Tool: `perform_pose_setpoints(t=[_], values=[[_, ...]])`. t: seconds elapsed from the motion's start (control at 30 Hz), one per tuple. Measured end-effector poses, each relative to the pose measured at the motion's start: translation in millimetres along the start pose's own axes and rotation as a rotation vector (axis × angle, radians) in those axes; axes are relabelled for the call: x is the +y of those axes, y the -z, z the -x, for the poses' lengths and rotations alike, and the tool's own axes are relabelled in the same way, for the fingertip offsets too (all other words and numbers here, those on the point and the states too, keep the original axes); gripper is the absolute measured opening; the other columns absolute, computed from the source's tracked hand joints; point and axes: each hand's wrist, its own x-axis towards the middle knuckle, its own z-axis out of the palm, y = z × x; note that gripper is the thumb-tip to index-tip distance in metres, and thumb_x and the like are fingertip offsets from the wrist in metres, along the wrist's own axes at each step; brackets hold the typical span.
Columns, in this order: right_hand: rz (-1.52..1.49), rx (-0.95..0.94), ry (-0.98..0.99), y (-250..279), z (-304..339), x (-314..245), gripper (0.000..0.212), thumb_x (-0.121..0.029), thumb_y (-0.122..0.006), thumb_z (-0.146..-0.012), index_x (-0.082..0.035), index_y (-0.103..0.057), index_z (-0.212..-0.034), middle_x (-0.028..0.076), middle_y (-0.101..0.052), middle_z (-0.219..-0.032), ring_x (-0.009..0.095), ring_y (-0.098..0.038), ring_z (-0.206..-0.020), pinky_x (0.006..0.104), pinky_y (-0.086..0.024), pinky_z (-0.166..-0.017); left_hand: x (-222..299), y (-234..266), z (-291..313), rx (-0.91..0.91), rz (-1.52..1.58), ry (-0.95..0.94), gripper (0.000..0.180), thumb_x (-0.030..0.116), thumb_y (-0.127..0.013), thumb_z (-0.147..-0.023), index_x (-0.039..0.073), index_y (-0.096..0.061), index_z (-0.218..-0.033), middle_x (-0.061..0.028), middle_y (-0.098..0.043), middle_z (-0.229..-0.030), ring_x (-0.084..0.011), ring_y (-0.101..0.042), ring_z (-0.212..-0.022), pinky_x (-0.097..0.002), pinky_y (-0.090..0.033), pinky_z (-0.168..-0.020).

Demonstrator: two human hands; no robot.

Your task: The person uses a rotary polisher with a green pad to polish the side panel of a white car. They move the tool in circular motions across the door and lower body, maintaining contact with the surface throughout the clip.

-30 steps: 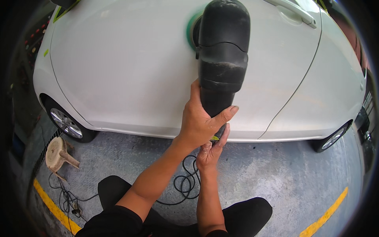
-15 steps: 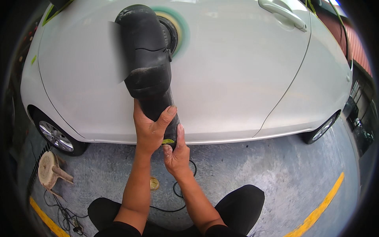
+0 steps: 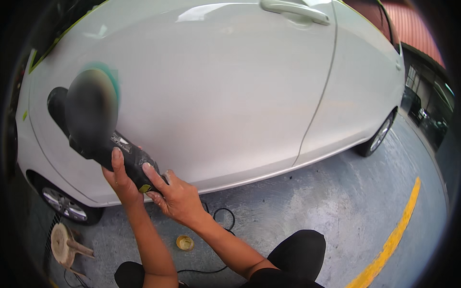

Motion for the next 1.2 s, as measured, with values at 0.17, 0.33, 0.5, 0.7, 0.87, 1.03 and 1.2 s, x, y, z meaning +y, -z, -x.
perform_pose_setpoints(t=[0.17, 0.33, 0.5, 0.7, 0.87, 1.03, 1.2], values=[[-0.033, 0.01, -0.152, 66, 15, 31, 0.072, -0.03, -0.071, -0.096, -0.022, -0.039, -0.16, 0.019, -0.064, -0.11, 0.039, -0.068, -0.084, 0.0441, -0.057, -0.07, 2, -79, 35, -0.071, 0.012, 0.09, 0.045, 0.02, -0.069, -0.099, -0.004, -0.052, -0.133, -0.0122, -0.065, -0.112, -0.0182, -0.066, -0.097, -0.0329, -0.055, -0.09], [-0.108, 0.169, -0.216, 145, 41, 73, 0.072, -0.04, -0.067, -0.1, -0.017, -0.036, -0.161, 0.022, -0.066, -0.125, 0.043, -0.07, -0.101, 0.0439, -0.058, -0.086, -12, -175, 85, -0.227, -0.026, -0.007, 0.058, 0.014, -0.075, -0.097, -0.006, -0.046, -0.142, -0.0121, -0.059, -0.126, -0.0178, -0.061, -0.11, -0.0308, -0.049, -0.1], [-0.087, 0.392, -0.263, 220, 73, 132, 0.076, -0.053, -0.057, -0.104, -0.012, -0.032, -0.163, 0.021, -0.064, -0.137, 0.038, -0.07, -0.114, 0.0415, -0.056, -0.093, -31, -284, 134, -0.394, 0.029, -0.019, 0.067, 0.013, -0.082, -0.091, -0.005, -0.04, -0.141, -0.0148, -0.059, -0.126, -0.017, -0.061, -0.11, -0.0311, -0.05, -0.096], [-0.313, 0.688, -0.391, 263, 93, 169, 0.093, -0.062, -0.049, -0.105, -0.004, -0.01, -0.167, 0.02, -0.043, -0.157, 0.029, -0.049, -0.14, 0.0425, -0.041, -0.114, -50, -373, 169, -0.671, -0.103, 0.104, 0.077, 0.024, -0.088, -0.081, -0.006, -0.04, -0.133, -0.0202, -0.069, -0.105, -0.0255, -0.072, -0.091, -0.0373, -0.057, -0.082], [-0.195, 0.754, -0.371, 242, 108, 186, 0.1, -0.067, -0.043, -0.104, -0.003, 0.0, -0.166, 0.017, -0.012, -0.172, 0.028, -0.027, -0.155, 0.0446, -0.026, -0.124, -68, -372, 184, -0.821, -0.285, 0.059, 0.091, 0.029, -0.087, -0.08, -0.006, -0.031, -0.144, -0.0273, -0.067, -0.114, -0.0394, -0.073, -0.097, -0.0459, -0.057, -0.088], [-0.198, 0.813, -0.345, 203, 113, 190, 0.093, -0.067, -0.044, -0.103, -0.006, -0.01, -0.166, 0.015, -0.021, -0.167, 0.029, -0.026, -0.154, 0.0449, -0.025, -0.124, -73, -340, 177, -0.843, -0.332, 0.07, 0.093, 0.031, -0.087, -0.079, -0.003, -0.032, -0.147, -0.0281, -0.066, -0.118, -0.0405, -0.073, -0.102, -0.0468, -0.057, -0.09], [-0.155, 0.815, -0.328, 165, 115, 182, 0.079, -0.056, -0.044, -0.107, -0.007, -0.02, -0.164, 0.014, -0.031, -0.159, 0.029, -0.03, -0.15, 0.0434, -0.027, -0.121, -68, -304, 165, -0.797, -0.35, 0.068, 0.092, 0.031, -0.087, -0.079, -0.001, -0.034, -0.147, -0.0284, -0.066, -0.12, -0.0424, -0.072, -0.104, -0.0484, -0.056, -0.093]])
